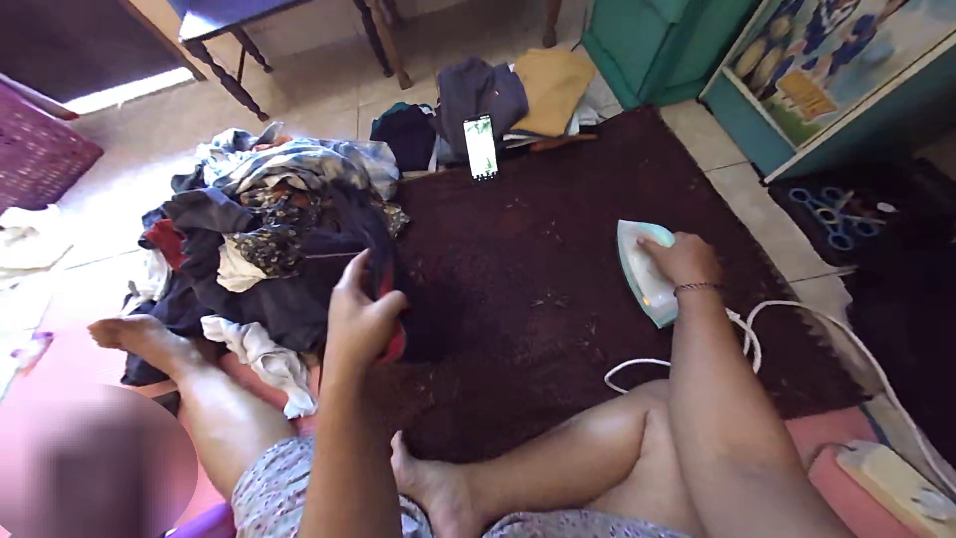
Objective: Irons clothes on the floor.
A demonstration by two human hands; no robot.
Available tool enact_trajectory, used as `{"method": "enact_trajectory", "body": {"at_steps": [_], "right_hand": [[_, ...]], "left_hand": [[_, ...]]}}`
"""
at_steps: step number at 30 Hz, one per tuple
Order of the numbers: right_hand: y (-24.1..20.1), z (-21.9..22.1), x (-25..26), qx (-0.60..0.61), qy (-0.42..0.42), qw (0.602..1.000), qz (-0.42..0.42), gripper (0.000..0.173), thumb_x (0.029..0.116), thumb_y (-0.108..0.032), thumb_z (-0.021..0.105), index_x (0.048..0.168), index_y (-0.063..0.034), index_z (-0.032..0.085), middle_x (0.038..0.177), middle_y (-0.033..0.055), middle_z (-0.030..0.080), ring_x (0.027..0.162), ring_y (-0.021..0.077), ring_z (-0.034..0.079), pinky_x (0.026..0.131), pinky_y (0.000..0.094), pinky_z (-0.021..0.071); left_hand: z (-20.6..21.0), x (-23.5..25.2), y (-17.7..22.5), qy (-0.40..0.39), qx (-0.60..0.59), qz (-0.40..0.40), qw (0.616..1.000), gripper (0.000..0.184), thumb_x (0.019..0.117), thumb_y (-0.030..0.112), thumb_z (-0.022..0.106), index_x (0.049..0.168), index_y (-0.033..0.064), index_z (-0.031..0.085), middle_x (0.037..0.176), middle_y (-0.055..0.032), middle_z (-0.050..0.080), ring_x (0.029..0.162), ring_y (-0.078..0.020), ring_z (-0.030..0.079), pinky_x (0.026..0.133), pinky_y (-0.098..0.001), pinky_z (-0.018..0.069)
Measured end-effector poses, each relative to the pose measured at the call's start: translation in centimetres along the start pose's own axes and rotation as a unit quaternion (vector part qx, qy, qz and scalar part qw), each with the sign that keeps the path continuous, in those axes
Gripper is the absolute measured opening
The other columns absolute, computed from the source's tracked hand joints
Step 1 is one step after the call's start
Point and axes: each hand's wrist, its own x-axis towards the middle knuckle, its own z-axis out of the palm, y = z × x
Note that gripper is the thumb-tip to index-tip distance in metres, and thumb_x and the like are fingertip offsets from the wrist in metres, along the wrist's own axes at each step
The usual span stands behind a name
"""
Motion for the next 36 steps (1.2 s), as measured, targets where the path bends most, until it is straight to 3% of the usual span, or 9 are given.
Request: {"method": "enact_trajectory", "body": {"at_steps": [2,7,10,13,16,21,24,28,36], "right_hand": [[-0.8,0.0,-0.2,0.018,0.002,1.0,-0.015,0.07,0.0967,-0.058,0.067,0.124,0.0067,0.065,0.121,0.0359,0.065,0.117,0.0546,0.061,0.095,0.0743,0.0456],[-1.8,0.4,-1.0,0.011,-0.013,0.999,-0.05,0.069,0.0962,-0.059,0.066,0.121,0.005,0.066,0.115,0.0352,0.066,0.11,0.0542,0.064,0.09,0.0745,0.0474],[-2.3,0.3,-1.5,-0.013,-0.029,0.997,-0.066,0.069,0.098,-0.057,0.065,0.122,0.0078,0.064,0.117,0.0366,0.065,0.114,0.0545,0.062,0.094,0.0741,0.0459],[-2.8,0.1,-2.3,-0.036,-0.031,0.996,-0.075,0.069,0.0984,-0.058,0.064,0.121,0.0076,0.064,0.116,0.0363,0.065,0.113,0.0541,0.063,0.094,0.0734,0.0463],[-4.3,-0.1,-4.3,-0.029,-0.029,0.994,-0.099,0.066,0.0982,-0.055,0.066,0.121,0.0063,0.065,0.113,0.0359,0.066,0.111,0.0537,0.064,0.093,0.0738,0.0464],[-8.9,0.8,-10.1,-0.029,-0.066,0.975,-0.21,0.056,0.097,-0.051,0.07,0.109,0.0038,0.068,0.097,0.0285,0.069,0.094,0.0476,0.068,0.082,0.0686,0.0518],[-12.6,3.6,-14.3,-0.094,-0.166,0.942,-0.275,0.057,0.0958,-0.055,0.069,0.113,-0.0007,0.07,0.1,0.024,0.071,0.098,0.0422,0.069,0.087,0.0647,0.0529],[-16.6,11.7,-18.4,-0.232,-0.286,0.863,-0.346,0.062,0.1014,-0.057,0.058,0.127,-0.0014,0.065,0.119,0.0247,0.069,0.116,0.0426,0.066,0.097,0.0631,0.0506],[-23.6,18.3,-18.1,-0.193,-0.267,0.896,-0.298,0.059,0.1,-0.054,0.063,0.117,0.002,0.067,0.113,0.0242,0.071,0.109,0.0412,0.07,0.089,0.0628,0.0547]], "left_hand": [[2.3,-0.5,2.4,-0.069,0.131,-0.006,0.989,0.08,0.0817,0.012,0.077,0.154,0.011,0.043,0.122,-0.0253,0.066,0.106,-0.0413,0.067,0.088,-0.0662,0.0524],[16.1,-3.3,-0.9,-0.339,0.266,-0.006,0.903,0.075,0.0932,0.033,0.069,0.159,0.0178,0.036,0.148,-0.0223,0.052,0.131,-0.0408,0.056,0.105,-0.0598,0.0486],[20.1,-6.7,-5.2,-0.401,0.251,0.044,0.88,0.081,0.0948,0.032,0.07,0.161,0.0082,0.03,0.165,-0.0265,0.024,0.152,-0.0437,0.027,0.12,-0.0554,0.0321],[18.7,-9.5,-8.1,-0.369,0.097,0.123,0.916,0.053,0.0979,0.023,0.065,0.148,0.0085,0.054,0.161,-0.0178,0.039,0.153,-0.0344,0.029,0.125,-0.0488,0.0262],[15.9,-11.2,-11.9,-0.223,-0.013,0.165,0.961,0.031,0.0958,0.01,0.064,0.126,0.0046,0.071,0.141,-0.017,0.061,0.14,-0.0311,0.051,0.118,-0.0455,0.0405],[11.6,-9.5,-17.8,0.046,-0.064,-0.117,0.99,0.068,0.0898,0.015,0.071,0.145,-0.0113,0.043,0.146,-0.0335,0.046,0.137,-0.0414,0.047,0.113,-0.0506,0.0415],[11.1,-7.0,-19.2,0.042,-0.211,-0.269,0.939,0.078,0.092,0.015,0.076,0.153,-0.0051,0.031,0.144,-0.0307,0.05,0.118,-0.0353,0.063,0.096,-0.0462,0.0556],[11.0,-4.9,-20.1,-0.024,-0.294,-0.307,0.905,0.045,0.0948,0.004,0.07,0.135,-0.0068,0.052,0.122,-0.0247,0.064,0.101,-0.0272,0.07,0.085,-0.0406,0.061],[11.4,-4.9,-21.4,-0.016,-0.315,-0.305,0.899,0.034,0.098,0.002,0.064,0.129,-0.0078,0.056,0.118,-0.0231,0.066,0.096,-0.0246,0.071,0.082,-0.0383,0.0616]]}}
